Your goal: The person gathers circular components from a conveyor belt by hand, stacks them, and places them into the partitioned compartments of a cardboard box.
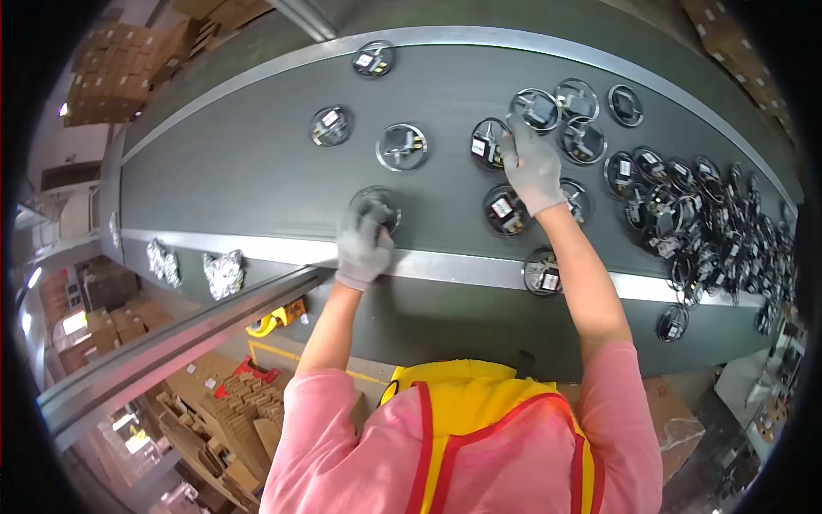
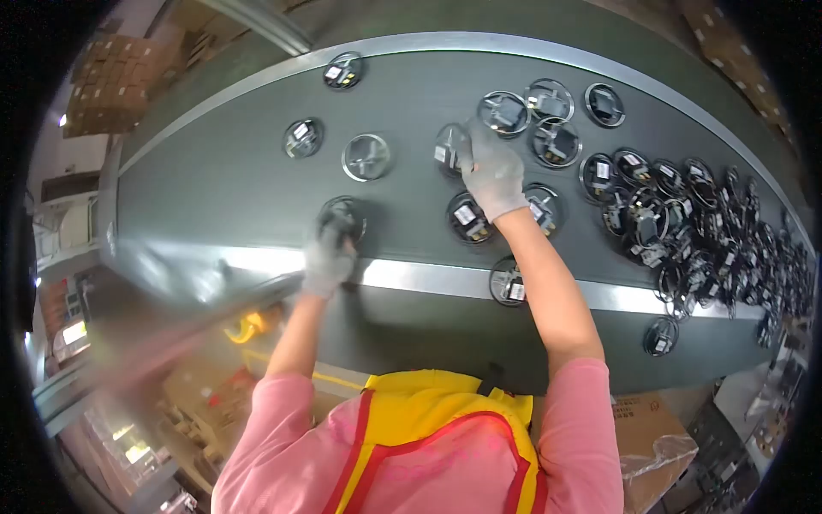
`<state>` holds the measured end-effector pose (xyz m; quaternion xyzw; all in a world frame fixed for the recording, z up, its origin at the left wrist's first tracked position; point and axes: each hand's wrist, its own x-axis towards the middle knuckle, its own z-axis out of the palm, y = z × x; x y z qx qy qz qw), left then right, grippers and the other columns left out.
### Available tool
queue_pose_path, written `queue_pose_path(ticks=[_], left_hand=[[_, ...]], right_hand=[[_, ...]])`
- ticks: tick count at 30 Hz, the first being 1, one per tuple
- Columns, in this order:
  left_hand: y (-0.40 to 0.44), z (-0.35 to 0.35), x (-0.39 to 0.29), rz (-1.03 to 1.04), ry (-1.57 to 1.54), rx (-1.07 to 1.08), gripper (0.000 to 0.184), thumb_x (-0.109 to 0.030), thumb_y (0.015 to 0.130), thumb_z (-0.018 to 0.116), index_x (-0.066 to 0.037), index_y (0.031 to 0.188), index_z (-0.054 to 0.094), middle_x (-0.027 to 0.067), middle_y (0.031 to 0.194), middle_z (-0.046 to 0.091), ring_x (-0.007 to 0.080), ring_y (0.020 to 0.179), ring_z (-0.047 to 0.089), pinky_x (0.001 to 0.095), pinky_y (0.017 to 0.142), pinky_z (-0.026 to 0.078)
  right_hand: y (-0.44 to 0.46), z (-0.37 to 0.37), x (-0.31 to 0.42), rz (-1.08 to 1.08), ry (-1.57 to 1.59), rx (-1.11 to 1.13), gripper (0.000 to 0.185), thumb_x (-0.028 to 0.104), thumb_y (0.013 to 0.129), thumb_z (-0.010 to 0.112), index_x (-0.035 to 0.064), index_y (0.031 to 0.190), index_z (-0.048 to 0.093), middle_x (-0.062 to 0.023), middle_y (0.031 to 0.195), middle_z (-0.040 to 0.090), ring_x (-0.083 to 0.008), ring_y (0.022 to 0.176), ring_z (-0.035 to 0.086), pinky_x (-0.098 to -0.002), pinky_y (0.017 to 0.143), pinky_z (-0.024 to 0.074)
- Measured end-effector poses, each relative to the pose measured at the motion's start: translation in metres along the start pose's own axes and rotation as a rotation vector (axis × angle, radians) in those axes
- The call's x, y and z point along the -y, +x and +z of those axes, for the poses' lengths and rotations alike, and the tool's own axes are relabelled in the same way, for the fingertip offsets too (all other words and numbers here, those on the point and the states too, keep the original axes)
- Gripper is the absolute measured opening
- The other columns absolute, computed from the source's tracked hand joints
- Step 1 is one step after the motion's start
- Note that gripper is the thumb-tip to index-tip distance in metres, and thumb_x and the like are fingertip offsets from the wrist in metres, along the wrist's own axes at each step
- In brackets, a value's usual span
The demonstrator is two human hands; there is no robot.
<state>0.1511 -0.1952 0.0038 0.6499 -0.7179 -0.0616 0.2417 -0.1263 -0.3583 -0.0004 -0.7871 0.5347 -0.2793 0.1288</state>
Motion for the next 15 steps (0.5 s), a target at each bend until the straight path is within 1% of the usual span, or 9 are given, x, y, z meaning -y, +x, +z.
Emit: queue_pose_path(ticks=[1, 2, 5, 6, 9, 12, 13, 14, 15], left_hand=[[0.004, 0.007, 0.002, -0.094, -0.018, -0.008, 0.041, -0.002, 0.065, 0.062, -0.011, 0.106, 0.061, 0.0159, 0.119, 0.051, 0.0413, 0.114, 0.048, 0.0472, 0.093, 0.044], [0.011, 0.016, 0.003, -0.093, 0.037, -0.042, 0.043, -0.003, 0.066, 0.064, -0.011, 0.108, 0.060, 0.0157, 0.121, 0.051, 0.0411, 0.114, 0.047, 0.0475, 0.093, 0.044], [0.055, 0.025, -0.007, -0.053, 0.163, -0.089, 0.049, -0.005, 0.067, 0.067, -0.011, 0.114, 0.056, 0.0153, 0.124, 0.049, 0.0408, 0.114, 0.047, 0.0483, 0.093, 0.045], [0.067, 0.030, -0.008, -0.009, 0.174, -0.071, 0.050, -0.006, 0.067, 0.068, -0.011, 0.115, 0.055, 0.0153, 0.125, 0.049, 0.0407, 0.114, 0.048, 0.0483, 0.093, 0.046], [0.099, 0.050, -0.002, 0.004, 0.066, -0.084, 0.046, -0.007, 0.071, 0.068, -0.011, 0.114, 0.055, 0.0133, 0.126, 0.050, 0.0376, 0.112, 0.050, 0.0460, 0.089, 0.049], [0.129, 0.054, -0.002, -0.007, 0.126, -0.151, 0.038, -0.012, 0.076, 0.067, -0.008, 0.112, 0.057, 0.0146, 0.121, 0.055, 0.0368, 0.106, 0.055, 0.0457, 0.080, 0.052], [0.139, 0.054, 0.004, -0.089, 0.008, -0.117, 0.036, -0.013, 0.077, 0.067, -0.008, 0.112, 0.057, 0.0155, 0.120, 0.056, 0.0376, 0.105, 0.056, 0.0461, 0.078, 0.052], [0.149, 0.053, 0.011, -0.172, -0.112, -0.081, 0.035, -0.013, 0.078, 0.067, -0.007, 0.111, 0.057, 0.0164, 0.120, 0.056, 0.0384, 0.103, 0.056, 0.0465, 0.077, 0.052], [0.159, 0.052, 0.014, -0.254, -0.232, -0.047, 0.034, -0.014, 0.079, 0.066, -0.007, 0.111, 0.058, 0.0173, 0.120, 0.056, 0.0392, 0.102, 0.057, 0.0469, 0.076, 0.052]], right_hand=[[0.005, -0.004, -0.012, -0.020, -0.074, -0.113, 0.037, 0.027, 0.085, 0.059, 0.0087, 0.117, 0.055, -0.0163, 0.090, 0.063, -0.0335, 0.083, 0.062, -0.0445, 0.070, 0.0495], [0.009, -0.011, -0.026, -0.013, -0.224, -0.077, 0.038, 0.030, 0.083, 0.062, 0.0106, 0.115, 0.057, -0.0141, 0.103, 0.062, -0.0326, 0.097, 0.059, -0.0437, 0.079, 0.0481], [0.010, -0.028, -0.044, 0.085, -0.467, -0.203, 0.043, 0.034, 0.079, 0.066, 0.0126, 0.116, 0.057, -0.0125, 0.117, 0.056, -0.0338, 0.111, 0.051, -0.0463, 0.090, 0.0428], [0.009, -0.032, -0.046, 0.153, -0.434, -0.116, 0.051, 0.037, 0.076, 0.069, 0.0139, 0.119, 0.056, -0.0125, 0.125, 0.051, -0.0353, 0.117, 0.046, -0.0497, 0.096, 0.0379], [0.004, -0.034, -0.058, 0.024, -0.621, -0.040, 0.056, 0.040, 0.074, 0.070, 0.0153, 0.122, 0.055, -0.0124, 0.126, 0.050, -0.0346, 0.116, 0.047, -0.0487, 0.096, 0.0383], [0.007, -0.029, -0.099, -0.087, -0.656, -0.093, 0.044, 0.027, 0.077, 0.067, 0.0181, 0.119, 0.055, -0.0096, 0.124, 0.052, -0.0326, 0.116, 0.046, -0.0447, 0.088, 0.0440], [0.012, -0.032, -0.105, -0.102, -0.672, -0.080, 0.042, 0.023, 0.078, 0.066, 0.0188, 0.119, 0.055, -0.0086, 0.124, 0.052, -0.0322, 0.116, 0.046, -0.0432, 0.086, 0.0452], [0.017, -0.036, -0.112, -0.141, -0.539, -0.177, 0.038, 0.012, 0.081, 0.060, 0.0178, 0.118, 0.056, -0.0116, 0.114, 0.059, -0.0310, 0.108, 0.055, -0.0404, 0.078, 0.0487], [0.019, -0.042, -0.115, -0.049, -0.392, -0.179, 0.035, 0.012, 0.082, 0.059, 0.0159, 0.117, 0.057, -0.0137, 0.110, 0.061, -0.0316, 0.103, 0.057, -0.0403, 0.078, 0.0491]])
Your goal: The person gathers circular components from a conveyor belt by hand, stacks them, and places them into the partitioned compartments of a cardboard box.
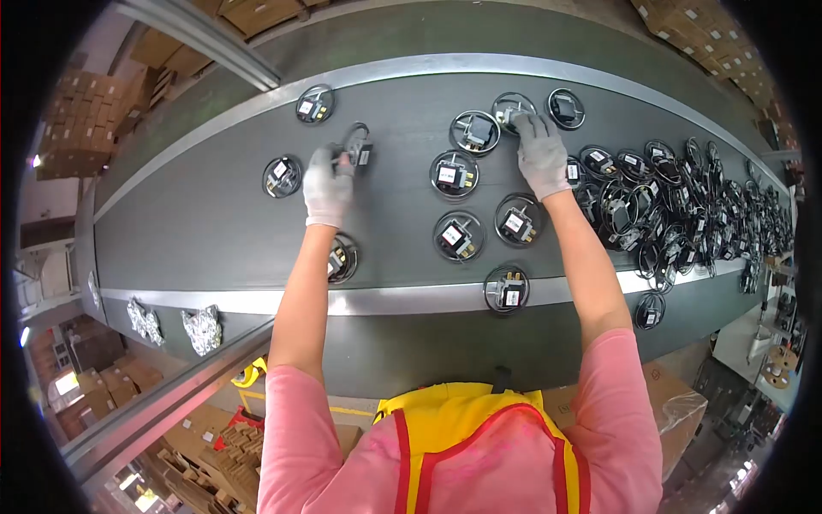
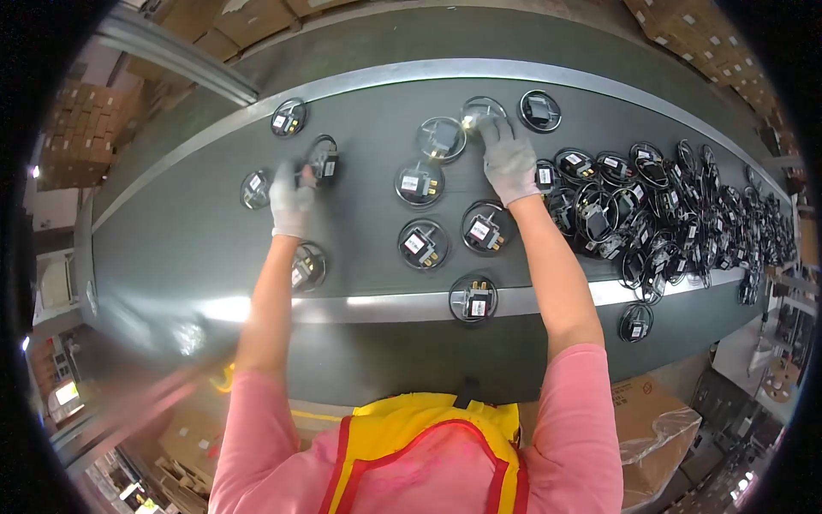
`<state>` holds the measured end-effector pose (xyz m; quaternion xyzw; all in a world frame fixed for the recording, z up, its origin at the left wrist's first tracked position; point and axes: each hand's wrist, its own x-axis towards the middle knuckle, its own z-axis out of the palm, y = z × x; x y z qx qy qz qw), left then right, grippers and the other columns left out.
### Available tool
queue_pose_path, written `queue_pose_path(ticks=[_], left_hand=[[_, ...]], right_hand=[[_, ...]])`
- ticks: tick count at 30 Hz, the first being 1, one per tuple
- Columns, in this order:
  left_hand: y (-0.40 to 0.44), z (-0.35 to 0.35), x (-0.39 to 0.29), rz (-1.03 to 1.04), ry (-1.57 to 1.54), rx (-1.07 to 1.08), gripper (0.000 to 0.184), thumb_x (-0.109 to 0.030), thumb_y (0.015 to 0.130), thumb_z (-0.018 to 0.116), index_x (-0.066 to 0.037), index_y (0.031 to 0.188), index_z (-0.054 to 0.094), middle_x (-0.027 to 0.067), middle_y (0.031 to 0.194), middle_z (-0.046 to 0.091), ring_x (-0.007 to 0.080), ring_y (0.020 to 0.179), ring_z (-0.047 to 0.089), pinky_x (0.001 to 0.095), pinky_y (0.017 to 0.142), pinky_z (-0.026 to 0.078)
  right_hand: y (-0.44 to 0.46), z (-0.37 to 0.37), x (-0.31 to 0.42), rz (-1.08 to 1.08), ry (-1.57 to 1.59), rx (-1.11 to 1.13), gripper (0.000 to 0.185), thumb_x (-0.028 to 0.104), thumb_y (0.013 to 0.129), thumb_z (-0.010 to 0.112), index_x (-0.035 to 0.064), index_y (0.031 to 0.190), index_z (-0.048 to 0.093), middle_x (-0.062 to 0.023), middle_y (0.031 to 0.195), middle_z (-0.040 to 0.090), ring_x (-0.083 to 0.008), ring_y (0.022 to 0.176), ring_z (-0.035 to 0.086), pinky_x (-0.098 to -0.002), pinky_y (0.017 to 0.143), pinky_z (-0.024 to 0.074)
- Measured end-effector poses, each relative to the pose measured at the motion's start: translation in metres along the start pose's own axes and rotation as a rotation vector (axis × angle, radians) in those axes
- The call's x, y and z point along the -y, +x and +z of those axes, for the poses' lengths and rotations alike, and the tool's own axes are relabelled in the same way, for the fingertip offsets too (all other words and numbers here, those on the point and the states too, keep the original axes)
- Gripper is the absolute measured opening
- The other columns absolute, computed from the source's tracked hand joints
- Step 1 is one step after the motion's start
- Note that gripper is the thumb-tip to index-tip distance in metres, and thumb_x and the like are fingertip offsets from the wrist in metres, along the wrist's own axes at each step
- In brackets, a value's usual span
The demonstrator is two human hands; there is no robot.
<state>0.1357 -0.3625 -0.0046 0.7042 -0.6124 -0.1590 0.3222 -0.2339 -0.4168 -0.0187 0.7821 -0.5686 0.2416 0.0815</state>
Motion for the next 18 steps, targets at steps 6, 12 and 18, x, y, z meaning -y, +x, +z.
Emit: queue_pose_path(ticks=[6, 12, 18], left_hand=[[0.027, 0.035, -0.032, 0.012, 0.317, -0.195, 0.038, -0.014, 0.076, 0.066, -0.009, 0.113, 0.056, 0.0205, 0.126, 0.051, 0.0411, 0.113, 0.052, 0.0476, 0.092, 0.045], [0.032, 0.106, -0.126, 0.076, -0.005, 0.150, 0.046, -0.022, 0.075, 0.073, -0.007, 0.115, 0.056, 0.0215, 0.117, 0.056, 0.0396, 0.107, 0.056, 0.0449, 0.091, 0.046], [0.057, 0.130, -0.135, -0.268, -0.231, 0.459, 0.046, -0.024, 0.071, 0.078, 0.001, 0.107, 0.064, 0.0234, 0.102, 0.066, 0.0347, 0.096, 0.064, 0.0393, 0.085, 0.049]], right_hand=[[0.010, -0.023, -0.019, 0.617, 0.677, 0.205, 0.023, 0.017, 0.088, 0.055, 0.0053, 0.106, 0.061, -0.0211, 0.097, 0.065, -0.0375, 0.089, 0.063, -0.0446, 0.078, 0.0487], [0.029, -0.018, 0.008, 0.139, 0.075, 0.280, 0.052, 0.030, 0.076, 0.067, 0.0112, 0.122, 0.053, -0.0162, 0.130, 0.050, -0.0376, 0.120, 0.046, -0.0426, 0.102, 0.0388], [0.045, -0.009, 0.001, 0.120, 0.139, 0.293, 0.051, 0.030, 0.078, 0.067, 0.0106, 0.123, 0.053, -0.0188, 0.122, 0.055, -0.0374, 0.110, 0.053, -0.0413, 0.095, 0.0454]])
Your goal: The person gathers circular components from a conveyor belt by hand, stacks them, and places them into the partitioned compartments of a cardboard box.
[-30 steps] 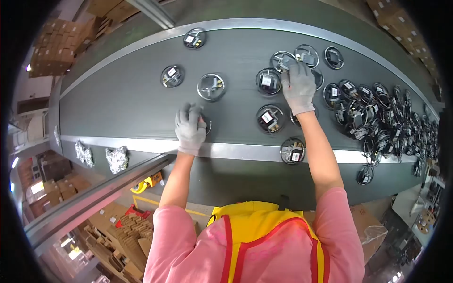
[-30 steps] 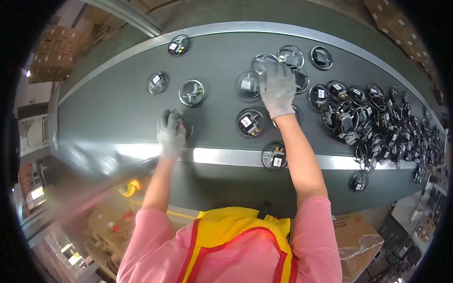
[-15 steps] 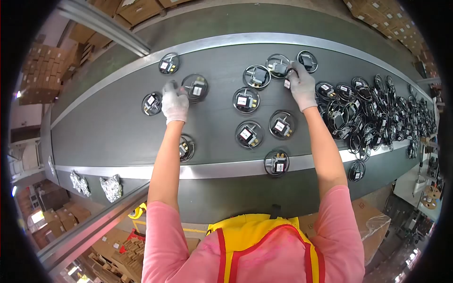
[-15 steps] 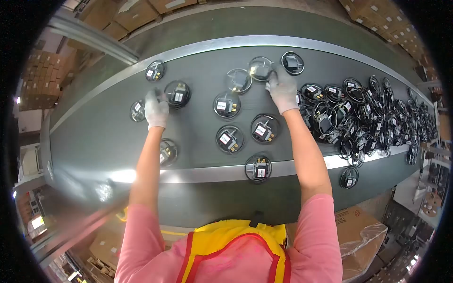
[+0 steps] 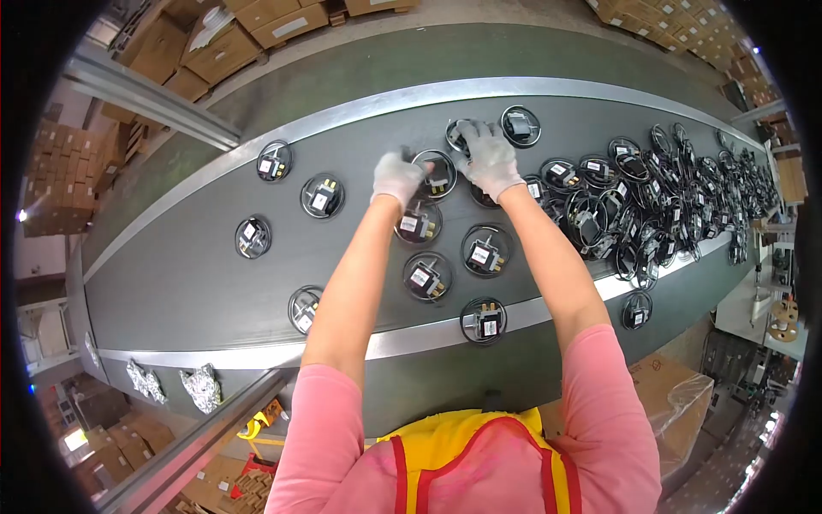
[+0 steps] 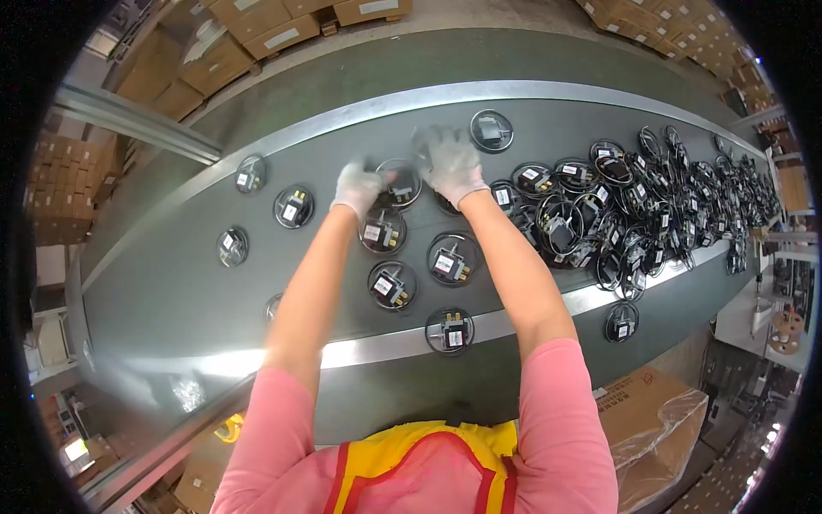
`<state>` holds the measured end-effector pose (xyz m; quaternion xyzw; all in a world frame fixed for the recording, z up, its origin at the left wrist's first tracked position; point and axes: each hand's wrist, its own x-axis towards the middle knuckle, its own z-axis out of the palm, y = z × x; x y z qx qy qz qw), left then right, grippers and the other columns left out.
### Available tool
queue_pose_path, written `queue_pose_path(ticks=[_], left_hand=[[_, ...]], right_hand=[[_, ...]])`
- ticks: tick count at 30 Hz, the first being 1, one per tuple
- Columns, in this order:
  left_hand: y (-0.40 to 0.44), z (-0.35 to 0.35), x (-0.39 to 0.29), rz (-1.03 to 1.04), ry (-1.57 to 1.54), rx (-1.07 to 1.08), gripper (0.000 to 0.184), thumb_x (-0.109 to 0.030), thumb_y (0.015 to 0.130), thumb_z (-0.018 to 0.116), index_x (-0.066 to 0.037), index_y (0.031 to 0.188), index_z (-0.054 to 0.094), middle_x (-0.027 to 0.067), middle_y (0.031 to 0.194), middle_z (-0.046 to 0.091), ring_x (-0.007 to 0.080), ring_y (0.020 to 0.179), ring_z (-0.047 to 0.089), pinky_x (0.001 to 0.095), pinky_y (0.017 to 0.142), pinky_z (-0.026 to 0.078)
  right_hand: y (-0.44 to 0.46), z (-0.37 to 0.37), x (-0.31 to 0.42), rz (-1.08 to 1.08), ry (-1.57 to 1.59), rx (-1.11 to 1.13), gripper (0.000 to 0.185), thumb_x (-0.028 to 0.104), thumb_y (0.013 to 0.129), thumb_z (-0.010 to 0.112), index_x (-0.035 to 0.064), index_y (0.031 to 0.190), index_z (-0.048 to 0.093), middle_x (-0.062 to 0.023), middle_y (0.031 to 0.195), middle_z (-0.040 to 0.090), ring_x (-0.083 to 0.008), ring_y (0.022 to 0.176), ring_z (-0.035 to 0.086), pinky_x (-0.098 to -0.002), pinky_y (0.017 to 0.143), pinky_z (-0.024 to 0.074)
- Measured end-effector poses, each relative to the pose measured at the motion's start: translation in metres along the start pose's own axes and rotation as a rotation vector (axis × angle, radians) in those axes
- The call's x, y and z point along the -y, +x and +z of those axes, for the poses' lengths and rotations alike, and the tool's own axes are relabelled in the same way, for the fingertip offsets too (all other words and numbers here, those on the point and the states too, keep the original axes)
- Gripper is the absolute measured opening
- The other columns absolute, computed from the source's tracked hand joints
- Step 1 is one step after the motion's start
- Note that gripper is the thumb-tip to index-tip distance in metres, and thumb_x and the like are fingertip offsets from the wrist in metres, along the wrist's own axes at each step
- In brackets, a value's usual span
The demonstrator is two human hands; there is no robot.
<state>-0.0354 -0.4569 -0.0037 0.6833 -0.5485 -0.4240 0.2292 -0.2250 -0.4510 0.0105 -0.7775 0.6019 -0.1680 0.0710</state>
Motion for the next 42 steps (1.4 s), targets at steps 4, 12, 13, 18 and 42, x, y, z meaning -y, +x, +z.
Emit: queue_pose_path(ticks=[4, 12, 13, 18, 42], left_hand=[[-0.013, -0.010, 0.001, 0.230, -0.026, -0.329, 0.036, -0.021, 0.072, 0.076, -0.002, 0.100, 0.064, 0.0194, 0.095, 0.065, 0.0343, 0.087, 0.063, 0.0410, 0.078, 0.050], [-0.065, -0.041, 0.028, 0.704, 0.509, -0.501, 0.018, -0.012, 0.075, 0.068, -0.008, 0.091, 0.062, 0.0133, 0.093, 0.059, 0.0347, 0.088, 0.057, 0.0464, 0.071, 0.049], [-0.074, -0.044, 0.035, 0.632, 0.502, -0.468, 0.017, -0.012, 0.075, 0.068, -0.009, 0.091, 0.062, 0.0135, 0.095, 0.060, 0.0348, 0.090, 0.058, 0.0456, 0.072, 0.049], [-0.126, -0.042, 0.067, 0.507, 0.406, -0.465, 0.017, -0.012, 0.076, 0.068, -0.009, 0.092, 0.064, 0.0146, 0.100, 0.061, 0.0354, 0.092, 0.059, 0.0441, 0.075, 0.050], [-0.246, 0.033, 0.053, 0.348, 0.643, -0.149, 0.036, -0.019, 0.080, 0.062, -0.012, 0.115, 0.057, 0.0107, 0.112, 0.060, 0.0318, 0.071, 0.065, 0.0422, 0.060, 0.054]], right_hand=[[0.009, -0.014, -0.005, 0.269, 0.405, 0.076, 0.044, 0.039, 0.091, 0.053, 0.0046, 0.119, 0.055, -0.0214, 0.100, 0.064, -0.0379, 0.093, 0.062, -0.0389, 0.084, 0.0501], [0.019, 0.000, -0.067, 0.257, -0.279, -0.345, 0.036, 0.033, 0.089, 0.051, 0.0081, 0.113, 0.062, -0.0194, 0.097, 0.066, -0.0335, 0.098, 0.062, -0.0488, 0.086, 0.0460], [0.022, -0.004, -0.074, 0.268, -0.395, -0.385, 0.041, 0.035, 0.088, 0.053, 0.0058, 0.114, 0.061, -0.0205, 0.099, 0.066, -0.0325, 0.102, 0.062, -0.0478, 0.088, 0.0453], [0.032, -0.016, -0.102, 0.617, 0.187, -0.010, 0.053, 0.045, 0.080, 0.064, -0.0009, 0.105, 0.065, -0.0231, 0.107, 0.064, -0.0316, 0.105, 0.061, -0.0398, 0.092, 0.0446], [-0.181, -0.029, -0.015, -0.406, -0.085, 0.076, 0.031, 0.008, 0.068, 0.068, 0.0057, 0.099, 0.063, -0.0108, 0.123, 0.054, -0.0330, 0.110, 0.053, -0.0397, 0.084, 0.0496]])
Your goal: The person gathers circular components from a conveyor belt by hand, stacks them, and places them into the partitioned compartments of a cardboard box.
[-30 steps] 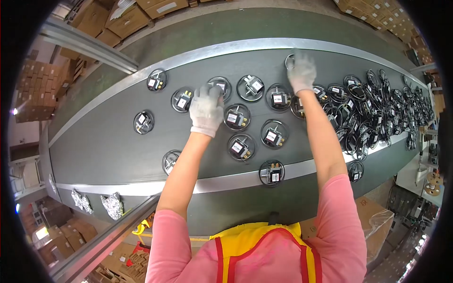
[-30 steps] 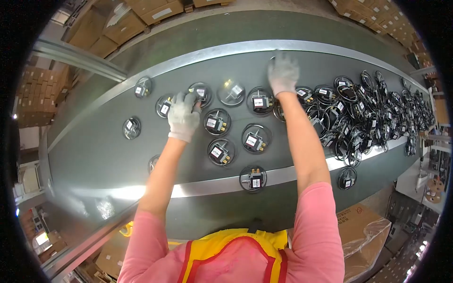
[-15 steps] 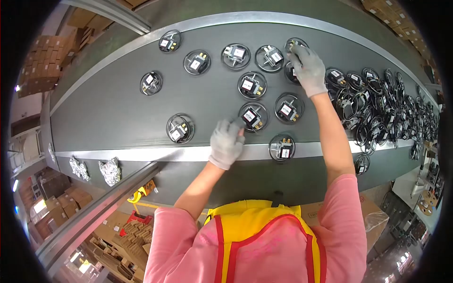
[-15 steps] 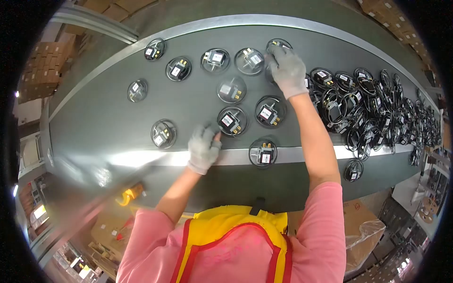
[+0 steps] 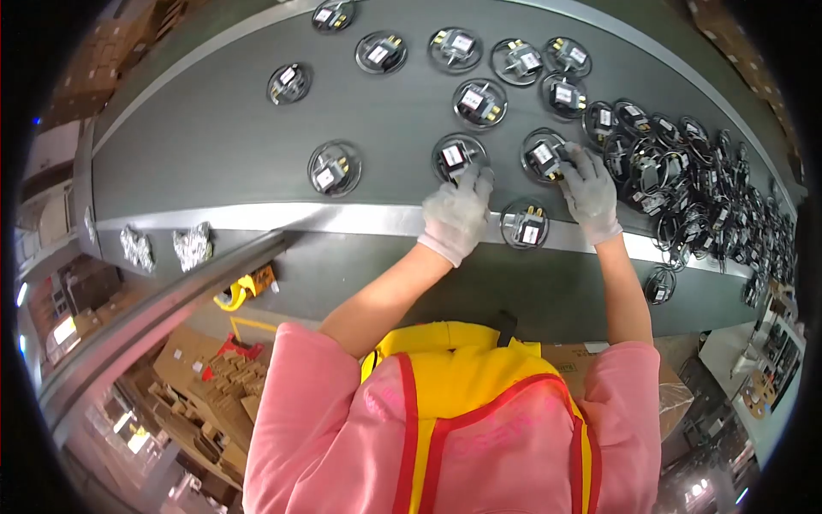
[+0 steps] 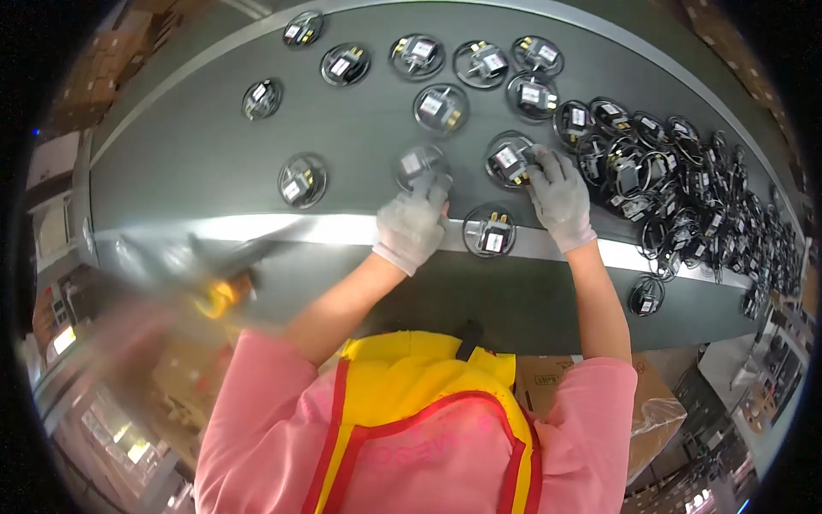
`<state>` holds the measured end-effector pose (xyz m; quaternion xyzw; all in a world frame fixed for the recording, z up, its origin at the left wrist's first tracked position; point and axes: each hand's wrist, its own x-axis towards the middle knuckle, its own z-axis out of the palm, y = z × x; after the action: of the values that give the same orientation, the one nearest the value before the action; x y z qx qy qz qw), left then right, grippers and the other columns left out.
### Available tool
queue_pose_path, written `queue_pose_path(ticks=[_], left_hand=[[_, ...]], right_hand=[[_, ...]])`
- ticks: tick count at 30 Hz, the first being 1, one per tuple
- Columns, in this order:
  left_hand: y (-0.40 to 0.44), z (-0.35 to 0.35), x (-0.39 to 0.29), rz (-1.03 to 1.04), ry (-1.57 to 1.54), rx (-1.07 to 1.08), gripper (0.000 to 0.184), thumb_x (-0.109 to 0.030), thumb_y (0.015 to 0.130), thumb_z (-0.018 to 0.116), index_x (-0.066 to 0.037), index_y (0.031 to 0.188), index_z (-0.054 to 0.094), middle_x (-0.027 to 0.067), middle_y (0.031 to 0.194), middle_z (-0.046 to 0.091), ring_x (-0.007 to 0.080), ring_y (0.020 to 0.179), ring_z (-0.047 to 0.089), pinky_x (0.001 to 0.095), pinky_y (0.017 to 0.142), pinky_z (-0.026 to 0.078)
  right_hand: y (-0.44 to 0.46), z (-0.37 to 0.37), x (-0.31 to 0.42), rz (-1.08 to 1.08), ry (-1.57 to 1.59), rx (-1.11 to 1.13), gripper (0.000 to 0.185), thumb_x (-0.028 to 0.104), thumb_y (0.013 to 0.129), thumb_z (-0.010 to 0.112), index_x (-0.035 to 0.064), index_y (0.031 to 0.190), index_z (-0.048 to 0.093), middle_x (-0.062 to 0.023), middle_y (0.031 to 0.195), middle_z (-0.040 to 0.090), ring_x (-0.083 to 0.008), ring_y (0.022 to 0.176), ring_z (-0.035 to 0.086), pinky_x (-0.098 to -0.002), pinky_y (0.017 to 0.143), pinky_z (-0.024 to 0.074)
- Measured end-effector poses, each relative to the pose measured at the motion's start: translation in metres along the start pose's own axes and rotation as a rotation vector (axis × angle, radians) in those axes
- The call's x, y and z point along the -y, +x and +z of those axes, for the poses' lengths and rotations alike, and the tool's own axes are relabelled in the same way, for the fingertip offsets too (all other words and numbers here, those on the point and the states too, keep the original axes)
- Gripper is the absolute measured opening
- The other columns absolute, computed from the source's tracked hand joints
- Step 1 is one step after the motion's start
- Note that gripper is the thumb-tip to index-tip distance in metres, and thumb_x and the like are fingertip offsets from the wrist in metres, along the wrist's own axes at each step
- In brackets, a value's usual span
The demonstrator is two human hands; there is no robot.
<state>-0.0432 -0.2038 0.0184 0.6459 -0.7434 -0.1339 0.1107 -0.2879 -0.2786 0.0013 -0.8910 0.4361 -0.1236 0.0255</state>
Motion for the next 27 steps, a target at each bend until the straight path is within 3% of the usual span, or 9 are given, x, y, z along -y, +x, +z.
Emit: queue_pose_path(ticks=[5, 8, 14, 20, 22, 24, 25, 26, 27], left_hand=[[-0.010, -0.007, 0.042, -0.118, 0.147, -0.031, 0.036, -0.015, 0.079, 0.057, -0.011, 0.115, 0.058, 0.0082, 0.115, 0.060, 0.0264, 0.073, 0.066, 0.0378, 0.058, 0.054], [-0.014, -0.008, 0.062, -0.053, 0.198, -0.096, 0.035, -0.013, 0.081, 0.054, -0.013, 0.116, 0.057, 0.0069, 0.112, 0.062, 0.0256, 0.076, 0.066, 0.0375, 0.060, 0.055], [-0.018, -0.015, 0.090, 0.070, 0.255, -0.128, 0.034, -0.013, 0.082, 0.053, -0.014, 0.116, 0.057, 0.0059, 0.106, 0.062, 0.0244, 0.076, 0.065, 0.0377, 0.059, 0.053], [-0.025, -0.006, 0.093, -0.170, 0.246, -0.147, 0.031, -0.015, 0.083, 0.057, -0.015, 0.114, 0.058, 0.0096, 0.103, 0.062, 0.0264, 0.076, 0.065, 0.0398, 0.059, 0.053], [-0.025, -0.017, 0.091, -0.285, 0.128, -0.042, 0.031, -0.016, 0.082, 0.061, -0.015, 0.112, 0.060, 0.0118, 0.105, 0.062, 0.0274, 0.078, 0.065, 0.0406, 0.060, 0.053], [-0.029, -0.004, 0.110, -0.184, -0.088, -0.342, 0.030, -0.014, 0.078, 0.066, -0.013, 0.107, 0.062, 0.0152, 0.102, 0.063, 0.0293, 0.079, 0.065, 0.0408, 0.059, 0.052], [-0.022, -0.022, 0.103, -0.300, -0.307, -0.351, 0.019, -0.013, 0.083, 0.064, -0.010, 0.102, 0.063, 0.0141, 0.092, 0.065, 0.0236, 0.077, 0.066, 0.0375, 0.059, 0.052], [-0.019, -0.045, 0.097, -0.813, -0.920, -0.082, 0.018, -0.015, 0.089, 0.062, -0.004, 0.103, 0.060, 0.0097, 0.084, 0.066, 0.0171, 0.073, 0.065, 0.0324, 0.063, 0.052], [-0.019, -0.055, 0.101, -0.835, -1.146, -0.198, 0.019, -0.015, 0.091, 0.060, -0.001, 0.104, 0.059, 0.0084, 0.084, 0.065, 0.0152, 0.073, 0.064, 0.0313, 0.066, 0.052]], right_hand=[[-0.010, -0.001, 0.033, 0.386, 0.335, -0.045, 0.017, 0.020, 0.084, 0.064, 0.0047, 0.091, 0.060, -0.0149, 0.089, 0.064, -0.0368, 0.074, 0.060, -0.0435, 0.065, 0.0479], [-0.009, -0.035, 0.061, 0.737, 0.671, 0.052, 0.018, 0.020, 0.083, 0.065, 0.0046, 0.089, 0.059, -0.0161, 0.084, 0.063, -0.0373, 0.074, 0.060, -0.0436, 0.064, 0.0464], [-0.040, -0.025, 0.103, 0.026, 0.114, 0.139, 0.033, 0.016, 0.071, 0.068, 0.0057, 0.102, 0.060, -0.0138, 0.107, 0.058, -0.0349, 0.093, 0.054, -0.0423, 0.073, 0.0476], [-0.007, -0.002, 0.031, 0.045, -0.208, -0.125, 0.027, 0.011, 0.074, 0.064, 0.0046, 0.100, 0.062, -0.0105, 0.102, 0.061, -0.0278, 0.081, 0.055, -0.0371, 0.064, 0.0478], [0.003, -0.002, 0.014, 0.301, 0.120, -0.272, 0.026, 0.012, 0.079, 0.064, 0.0035, 0.104, 0.062, -0.0101, 0.094, 0.062, -0.0259, 0.071, 0.055, -0.0349, 0.059, 0.0456], [0.007, -0.016, 0.014, 0.645, 0.527, -0.361, 0.027, 0.014, 0.083, 0.064, 0.0025, 0.107, 0.061, -0.0103, 0.087, 0.063, -0.0246, 0.064, 0.055, -0.0332, 0.056, 0.0448], [0.013, -0.033, 0.022, 0.858, 0.775, -0.368, 0.028, 0.016, 0.085, 0.064, 0.0020, 0.108, 0.061, -0.0107, 0.084, 0.063, -0.0244, 0.061, 0.056, -0.0325, 0.056, 0.0451], [0.019, -0.044, 0.031, 1.060, 1.031, -0.367, 0.029, 0.018, 0.086, 0.063, 0.0016, 0.110, 0.060, -0.0110, 0.081, 0.063, -0.0241, 0.059, 0.056, -0.0318, 0.056, 0.0455], [0.022, -0.048, 0.041, 1.101, 1.056, -0.364, 0.028, 0.015, 0.086, 0.061, 0.0027, 0.111, 0.059, -0.0115, 0.083, 0.063, -0.0234, 0.065, 0.060, -0.0306, 0.058, 0.0475]])
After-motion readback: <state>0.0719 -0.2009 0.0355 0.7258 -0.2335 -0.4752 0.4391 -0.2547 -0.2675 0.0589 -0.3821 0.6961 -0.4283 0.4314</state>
